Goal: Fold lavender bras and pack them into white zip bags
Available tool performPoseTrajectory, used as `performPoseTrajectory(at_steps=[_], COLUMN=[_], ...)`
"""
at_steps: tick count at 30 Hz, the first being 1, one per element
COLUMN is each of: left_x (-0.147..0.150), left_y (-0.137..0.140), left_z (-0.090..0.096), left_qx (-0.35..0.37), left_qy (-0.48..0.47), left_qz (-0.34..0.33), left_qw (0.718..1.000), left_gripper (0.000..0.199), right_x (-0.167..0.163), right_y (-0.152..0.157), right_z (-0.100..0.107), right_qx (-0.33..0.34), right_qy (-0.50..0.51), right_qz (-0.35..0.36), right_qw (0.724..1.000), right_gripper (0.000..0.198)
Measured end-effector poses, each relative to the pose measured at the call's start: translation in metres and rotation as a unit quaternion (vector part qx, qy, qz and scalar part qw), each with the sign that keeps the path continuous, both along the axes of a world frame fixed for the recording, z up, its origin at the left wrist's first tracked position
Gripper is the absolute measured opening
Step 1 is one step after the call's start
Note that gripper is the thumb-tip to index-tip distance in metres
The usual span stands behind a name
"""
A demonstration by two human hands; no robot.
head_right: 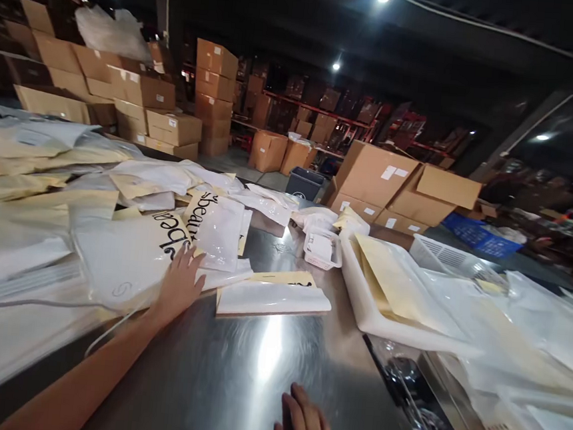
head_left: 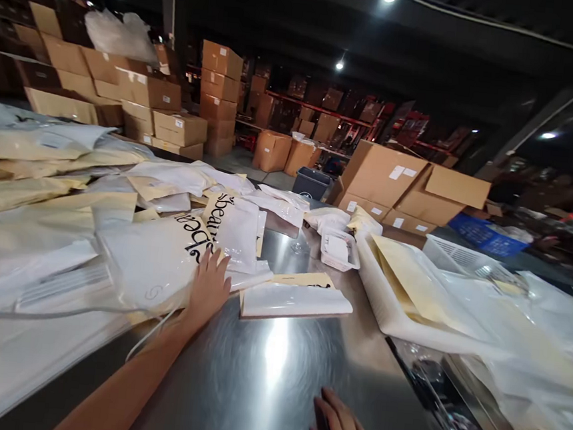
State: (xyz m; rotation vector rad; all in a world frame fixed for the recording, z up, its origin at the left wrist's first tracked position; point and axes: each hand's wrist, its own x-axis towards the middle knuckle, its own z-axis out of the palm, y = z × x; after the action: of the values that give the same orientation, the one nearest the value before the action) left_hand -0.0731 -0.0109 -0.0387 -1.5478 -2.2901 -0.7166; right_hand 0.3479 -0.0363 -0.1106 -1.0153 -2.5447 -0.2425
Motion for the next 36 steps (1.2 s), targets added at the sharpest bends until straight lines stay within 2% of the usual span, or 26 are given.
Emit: performPoseTrajectory(at_steps=[3, 6, 9, 12, 15, 17, 20, 22, 24, 26, 28, 30, 33, 36], left_x=[-0.002, -0.005, -0.012, -0.016, -0.012, -0.001, 0.027, 0.052, 0.076, 0.094, 0.106, 0.113, 0.119, 0.118], left_y=[0.046, 0.073, 0.082, 0.076, 0.053, 0.028, -0.014, -0.04, -0.064, -0.084, -0.101, -0.115, -0.133, -0.145], left_z=[0.0, -0.004, -0.001, 0.016, 0.04, 0.052, 0.055, 0.046, 0.03, 0.013, -0.001, -0.008, -0.007, -0.004], left_qx=[-0.003, -0.006, 0.026, 0.097, 0.173, 0.215, 0.265, 0.266, 0.234, 0.187, 0.151, 0.166, 0.245, 0.245], left_qy=[0.0, -0.014, -0.022, -0.016, 0.007, 0.032, 0.087, 0.12, 0.121, 0.101, 0.099, 0.104, 0.092, 0.086], left_qz=[-0.026, -0.048, -0.061, -0.077, -0.132, -0.193, -0.336, -0.435, -0.509, -0.551, -0.566, -0.556, -0.555, -0.568], left_qw=[1.0, 0.999, 0.998, 0.992, 0.976, 0.957, 0.9, 0.852, 0.819, 0.807, 0.805, 0.808, 0.789, 0.781], left_gripper=[0.05, 0.032, 0.016, 0.024, 0.037, 0.04, 0.038, 0.035, 0.033, 0.031, 0.032, 0.025, 0.014, 0.018], right_x=[-0.013, -0.023, -0.026, -0.023, -0.021, -0.025, -0.041, -0.055, -0.066, -0.071, -0.071, -0.069, -0.069, -0.068], right_y=[-0.014, -0.023, -0.026, -0.023, -0.022, -0.025, -0.04, -0.054, -0.066, -0.076, -0.084, -0.092, -0.105, -0.113], right_z=[0.019, 0.03, 0.034, 0.033, 0.03, 0.028, 0.032, 0.041, 0.053, 0.067, 0.078, 0.083, 0.078, 0.065], right_qx=[-0.059, -0.122, -0.15, -0.139, -0.098, -0.074, -0.06, 0.001, 0.103, 0.156, 0.122, 0.066, 0.035, 0.041], right_qy=[0.014, 0.019, 0.035, 0.062, 0.125, 0.212, 0.369, 0.413, 0.368, 0.251, 0.142, 0.102, 0.1, 0.072], right_qz=[-0.036, -0.066, -0.084, -0.07, -0.045, -0.057, -0.14, -0.154, -0.104, -0.029, 0.039, 0.076, 0.099, 0.102], right_qw=[0.997, 0.99, 0.984, 0.986, 0.986, 0.973, 0.917, 0.897, 0.918, 0.955, 0.981, 0.99, 0.989, 0.991], right_gripper=[0.037, 0.036, 0.035, 0.033, 0.032, 0.031, 0.033, 0.047, 0.06, 0.051, 0.029, 0.02, 0.025, 0.035])
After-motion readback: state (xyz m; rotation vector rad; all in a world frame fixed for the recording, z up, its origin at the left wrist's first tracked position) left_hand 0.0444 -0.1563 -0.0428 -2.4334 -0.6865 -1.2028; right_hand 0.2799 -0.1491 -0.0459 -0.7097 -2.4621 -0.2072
